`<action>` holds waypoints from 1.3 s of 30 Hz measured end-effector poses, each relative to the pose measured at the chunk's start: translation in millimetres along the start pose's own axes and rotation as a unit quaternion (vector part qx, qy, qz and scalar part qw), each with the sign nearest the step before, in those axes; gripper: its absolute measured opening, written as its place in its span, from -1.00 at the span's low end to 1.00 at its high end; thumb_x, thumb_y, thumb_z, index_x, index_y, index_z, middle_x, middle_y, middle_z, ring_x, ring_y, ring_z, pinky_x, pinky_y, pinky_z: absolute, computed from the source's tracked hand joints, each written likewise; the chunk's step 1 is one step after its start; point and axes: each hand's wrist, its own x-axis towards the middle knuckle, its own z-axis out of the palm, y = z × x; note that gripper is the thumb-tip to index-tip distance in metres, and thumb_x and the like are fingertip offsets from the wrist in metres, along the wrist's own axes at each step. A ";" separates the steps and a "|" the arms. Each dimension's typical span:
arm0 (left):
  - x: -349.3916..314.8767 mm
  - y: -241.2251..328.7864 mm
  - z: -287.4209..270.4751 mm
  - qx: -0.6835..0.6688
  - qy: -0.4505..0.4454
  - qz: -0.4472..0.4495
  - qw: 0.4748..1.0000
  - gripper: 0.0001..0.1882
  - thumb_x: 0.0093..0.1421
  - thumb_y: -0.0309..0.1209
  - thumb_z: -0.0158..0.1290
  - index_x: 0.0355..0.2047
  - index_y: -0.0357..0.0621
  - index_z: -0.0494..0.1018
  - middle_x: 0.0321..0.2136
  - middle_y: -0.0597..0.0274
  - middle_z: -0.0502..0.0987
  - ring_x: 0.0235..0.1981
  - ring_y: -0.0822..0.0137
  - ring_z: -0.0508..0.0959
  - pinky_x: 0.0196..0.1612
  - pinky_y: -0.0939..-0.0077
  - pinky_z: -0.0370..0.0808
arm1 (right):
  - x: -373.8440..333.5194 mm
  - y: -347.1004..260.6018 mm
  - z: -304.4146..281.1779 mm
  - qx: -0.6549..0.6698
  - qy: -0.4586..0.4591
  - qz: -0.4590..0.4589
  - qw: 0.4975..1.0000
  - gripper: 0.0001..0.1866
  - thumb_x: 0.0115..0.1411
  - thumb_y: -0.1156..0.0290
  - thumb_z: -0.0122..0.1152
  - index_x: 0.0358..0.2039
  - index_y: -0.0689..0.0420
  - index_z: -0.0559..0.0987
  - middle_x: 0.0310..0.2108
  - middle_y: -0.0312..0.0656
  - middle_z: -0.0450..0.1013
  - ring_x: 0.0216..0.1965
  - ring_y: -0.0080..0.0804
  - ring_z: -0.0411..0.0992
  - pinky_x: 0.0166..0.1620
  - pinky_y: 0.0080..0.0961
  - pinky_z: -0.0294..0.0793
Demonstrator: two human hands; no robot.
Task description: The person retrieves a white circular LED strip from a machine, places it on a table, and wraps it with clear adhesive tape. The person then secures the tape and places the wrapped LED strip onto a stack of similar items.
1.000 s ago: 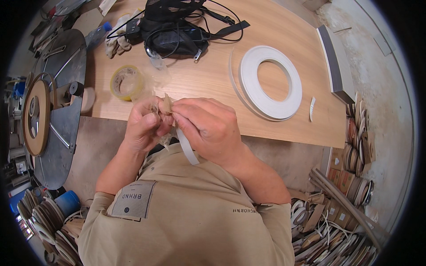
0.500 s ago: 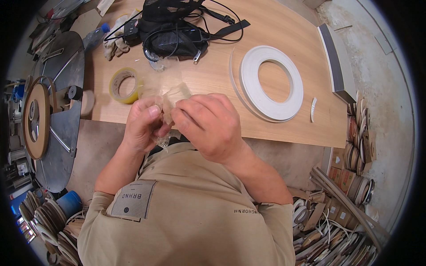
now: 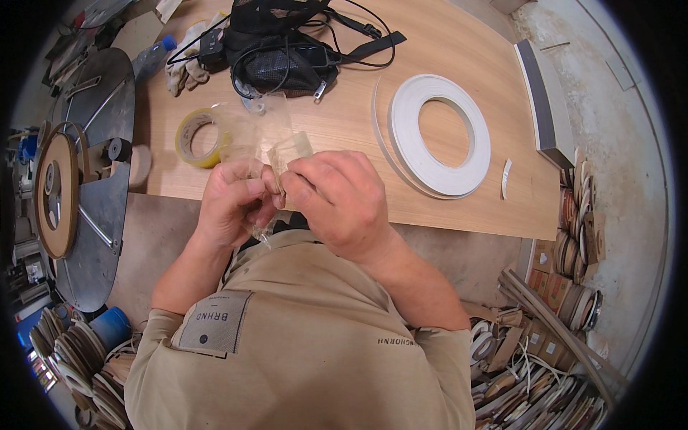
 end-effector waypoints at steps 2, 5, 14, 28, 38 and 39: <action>-0.4 0.3 -1.2 0.000 0.001 -0.007 1.000 -0.85 0.25 -0.40 0.16 -0.40 -0.25 0.56 -0.53 0.22 0.59 -0.70 0.55 0.42 -0.65 0.69 0.20 | -0.2 -0.6 0.3 -0.005 -0.003 -0.005 1.000 -0.76 -0.05 0.43 0.28 -0.30 0.15 0.61 -0.30 -0.23 0.53 -0.30 -0.27 0.52 -0.28 -0.36 0.48; -1.2 1.8 1.6 0.035 0.028 -0.023 0.999 -0.82 0.26 -0.38 0.18 -0.43 -0.22 0.55 -0.55 0.25 0.58 -0.70 0.56 0.42 -0.65 0.69 0.19 | 0.7 -1.5 -0.9 -0.017 -0.008 -0.015 1.000 -0.76 -0.05 0.43 0.28 -0.30 0.15 0.61 -0.30 -0.23 0.52 -0.29 -0.26 0.52 -0.27 -0.36 0.48; -1.6 -2.8 1.1 0.005 0.030 -0.023 0.999 -0.85 0.29 -0.40 0.17 -0.38 -0.22 0.54 -0.53 0.24 0.58 -0.69 0.57 0.38 -0.64 0.66 0.22 | -1.5 -2.6 0.0 -0.013 -0.001 0.012 1.000 -0.75 -0.08 0.47 0.28 -0.30 0.14 0.62 -0.30 -0.24 0.53 -0.30 -0.26 0.51 -0.25 -0.36 0.49; -2.2 -0.5 1.3 0.065 0.034 0.007 0.997 -0.81 0.31 -0.35 0.20 -0.38 -0.23 0.56 -0.54 0.33 0.55 -0.64 0.61 0.35 -0.59 0.68 0.24 | 3.2 -14.3 -10.6 0.140 -0.010 0.155 0.978 -0.66 -0.08 0.57 0.42 -0.21 0.16 0.62 -0.37 -0.18 0.57 -0.41 -0.22 0.53 -0.33 -0.34 0.52; -4.8 1.8 3.7 0.149 0.027 -0.010 0.988 -0.84 0.29 -0.37 0.23 -0.31 -0.23 0.60 -0.52 0.38 0.58 -0.60 0.65 0.37 -0.55 0.70 0.27 | 14.4 -19.6 -28.1 0.123 -0.075 0.126 0.982 -0.80 -0.04 0.66 0.37 -0.34 0.22 0.64 -0.43 -0.10 0.60 -0.45 -0.20 0.59 -0.40 -0.42 0.57; -5.3 1.9 3.1 0.159 0.022 -0.008 0.987 -0.85 0.30 -0.38 0.23 -0.30 -0.23 0.60 -0.51 0.38 0.58 -0.59 0.66 0.37 -0.55 0.70 0.27 | 14.8 -20.6 -29.2 0.120 -0.080 0.126 0.981 -0.80 -0.04 0.66 0.38 -0.34 0.22 0.64 -0.43 -0.11 0.61 -0.46 -0.21 0.60 -0.41 -0.43 0.57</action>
